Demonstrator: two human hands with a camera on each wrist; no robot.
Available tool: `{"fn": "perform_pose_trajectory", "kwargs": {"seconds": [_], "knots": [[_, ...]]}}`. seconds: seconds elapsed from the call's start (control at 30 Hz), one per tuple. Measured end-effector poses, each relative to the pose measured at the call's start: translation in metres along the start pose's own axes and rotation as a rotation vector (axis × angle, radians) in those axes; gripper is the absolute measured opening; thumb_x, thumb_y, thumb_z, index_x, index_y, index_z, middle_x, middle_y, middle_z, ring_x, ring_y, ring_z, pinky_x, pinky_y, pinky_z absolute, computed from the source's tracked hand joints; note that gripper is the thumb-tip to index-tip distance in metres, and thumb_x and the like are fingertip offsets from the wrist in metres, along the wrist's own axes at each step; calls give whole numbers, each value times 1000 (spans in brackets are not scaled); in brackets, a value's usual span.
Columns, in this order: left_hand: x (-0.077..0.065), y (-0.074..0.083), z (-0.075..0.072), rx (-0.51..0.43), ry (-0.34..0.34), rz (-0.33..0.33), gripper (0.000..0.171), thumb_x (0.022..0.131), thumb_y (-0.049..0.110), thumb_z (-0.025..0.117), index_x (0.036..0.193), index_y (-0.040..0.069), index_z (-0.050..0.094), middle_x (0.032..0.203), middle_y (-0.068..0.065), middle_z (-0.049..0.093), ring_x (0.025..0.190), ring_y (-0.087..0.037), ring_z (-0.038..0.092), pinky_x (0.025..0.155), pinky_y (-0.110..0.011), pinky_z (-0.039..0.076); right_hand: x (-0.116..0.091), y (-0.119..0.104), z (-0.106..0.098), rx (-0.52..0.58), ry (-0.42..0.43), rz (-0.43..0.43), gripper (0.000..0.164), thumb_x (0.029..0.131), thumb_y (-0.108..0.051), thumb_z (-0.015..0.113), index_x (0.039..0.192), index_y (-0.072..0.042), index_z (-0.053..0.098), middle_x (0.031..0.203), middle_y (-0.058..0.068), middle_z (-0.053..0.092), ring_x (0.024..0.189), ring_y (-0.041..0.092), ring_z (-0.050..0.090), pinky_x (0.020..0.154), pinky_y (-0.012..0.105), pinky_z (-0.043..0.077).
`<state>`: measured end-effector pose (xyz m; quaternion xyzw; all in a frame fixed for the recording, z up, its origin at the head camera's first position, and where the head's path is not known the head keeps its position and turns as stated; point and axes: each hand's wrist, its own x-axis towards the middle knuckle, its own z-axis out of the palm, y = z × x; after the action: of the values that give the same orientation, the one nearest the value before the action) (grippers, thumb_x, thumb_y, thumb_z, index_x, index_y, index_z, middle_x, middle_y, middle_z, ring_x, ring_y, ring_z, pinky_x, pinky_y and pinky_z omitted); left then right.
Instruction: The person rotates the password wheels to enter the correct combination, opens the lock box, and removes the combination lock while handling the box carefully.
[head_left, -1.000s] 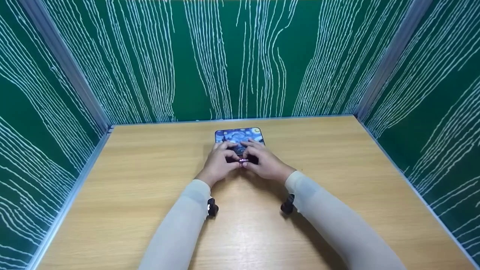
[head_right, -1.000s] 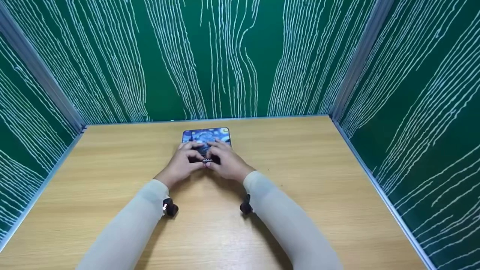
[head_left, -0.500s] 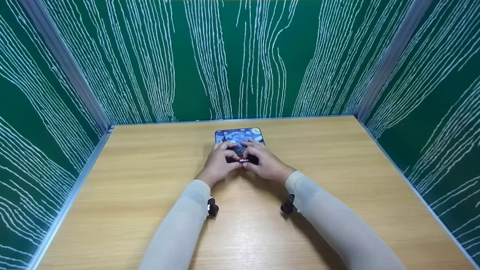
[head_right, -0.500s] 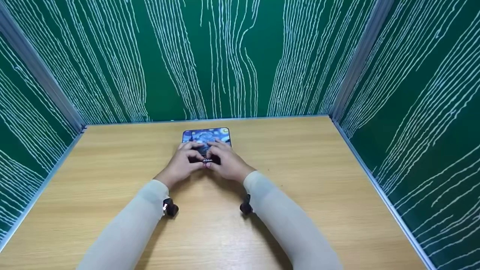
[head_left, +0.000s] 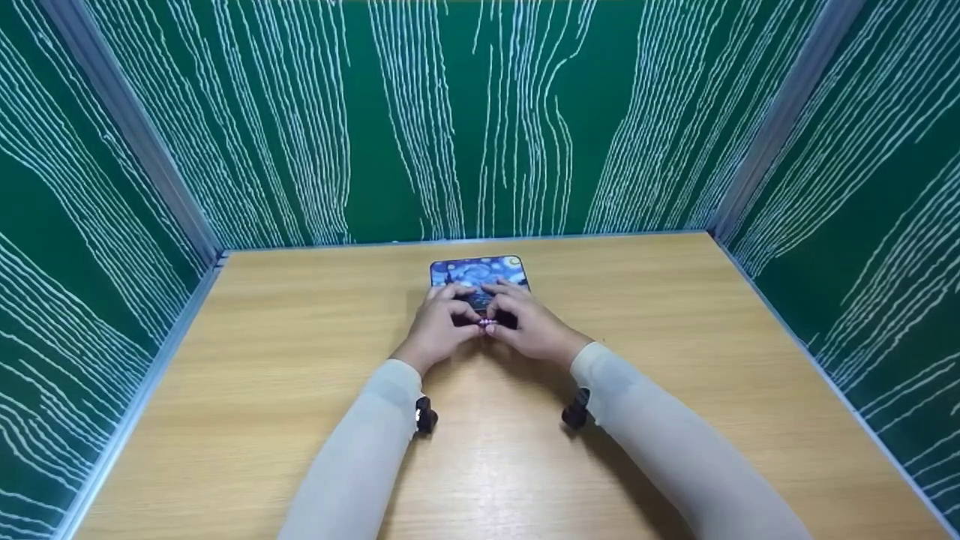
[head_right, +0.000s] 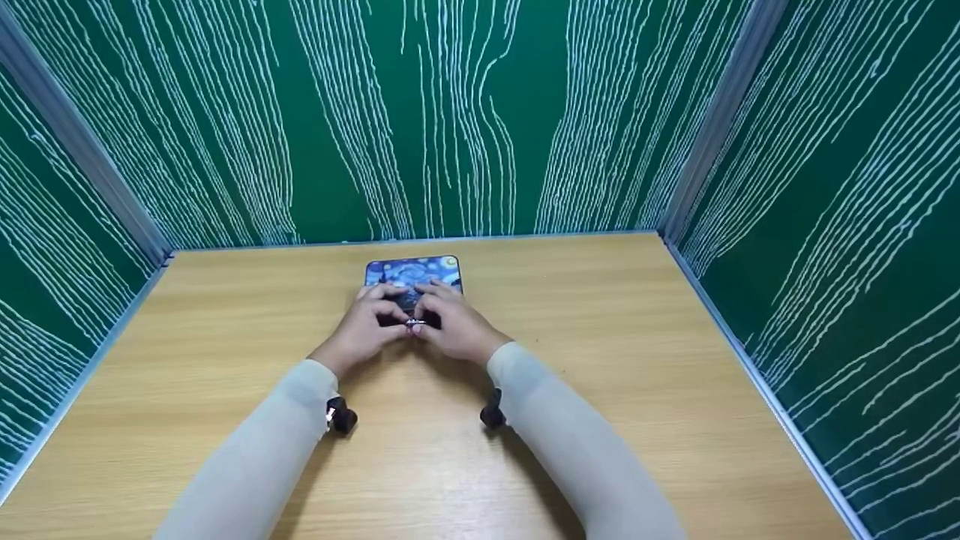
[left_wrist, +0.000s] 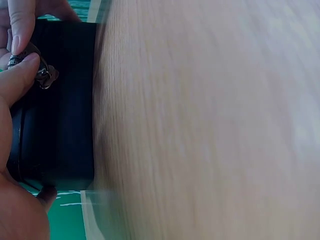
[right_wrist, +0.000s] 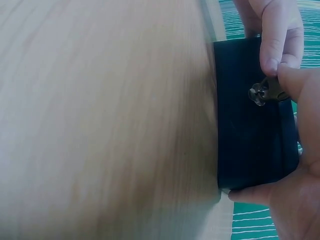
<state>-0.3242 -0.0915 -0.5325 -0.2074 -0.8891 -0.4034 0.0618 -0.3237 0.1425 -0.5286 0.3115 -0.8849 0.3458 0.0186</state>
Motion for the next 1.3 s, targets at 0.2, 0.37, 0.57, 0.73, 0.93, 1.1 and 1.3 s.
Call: {"fn": "perform_pose_trajectory", "kwargs": {"seconds": [0.2,0.37,0.57,0.73,0.93,1.1,1.3], "knots": [[-1,0,0,-4,2,3,8,93,20,95,96,16,89,162,-2,67,159,-32,45,138,-54,33,0,0,0,3,-4,13,14,108,-22,76,117,-15,68,181,11,46,175,47,24,139,75,17],[0,-1,0,7,7,26,9,93,21,96,97,15,89,160,-4,68,157,-33,47,136,-54,35,-1,0,-1,11,-5,-8,19,108,-22,78,120,-13,66,180,13,47,175,48,24,139,75,18],[0,-3,1,24,5,35,10,94,22,95,97,15,89,160,-5,68,155,-33,47,135,-53,36,-1,1,0,9,9,-39,19,107,-19,79,117,-11,65,179,16,48,174,49,27,139,74,19],[0,-2,1,24,1,29,9,94,22,94,97,15,89,160,-5,68,155,-33,47,135,-53,37,-1,2,0,16,17,-36,17,107,-16,79,116,-11,65,178,16,49,174,49,27,139,74,19],[0,-1,1,17,5,17,9,95,22,94,96,15,88,160,-4,67,155,-32,47,135,-52,37,0,1,0,19,17,-22,14,108,-15,77,116,-11,66,178,14,49,174,48,27,139,73,20],[-1,0,0,15,3,18,9,95,22,94,96,15,88,160,-4,67,155,-32,47,136,-52,36,0,0,-1,10,7,-16,12,109,-16,76,116,-12,67,179,14,48,174,48,26,139,74,19],[-2,1,-1,6,2,20,9,94,21,94,96,15,88,160,-4,67,155,-33,46,136,-53,37,0,-2,-1,11,-8,9,9,111,-19,74,116,-14,68,181,10,47,176,46,24,140,73,17]]}}
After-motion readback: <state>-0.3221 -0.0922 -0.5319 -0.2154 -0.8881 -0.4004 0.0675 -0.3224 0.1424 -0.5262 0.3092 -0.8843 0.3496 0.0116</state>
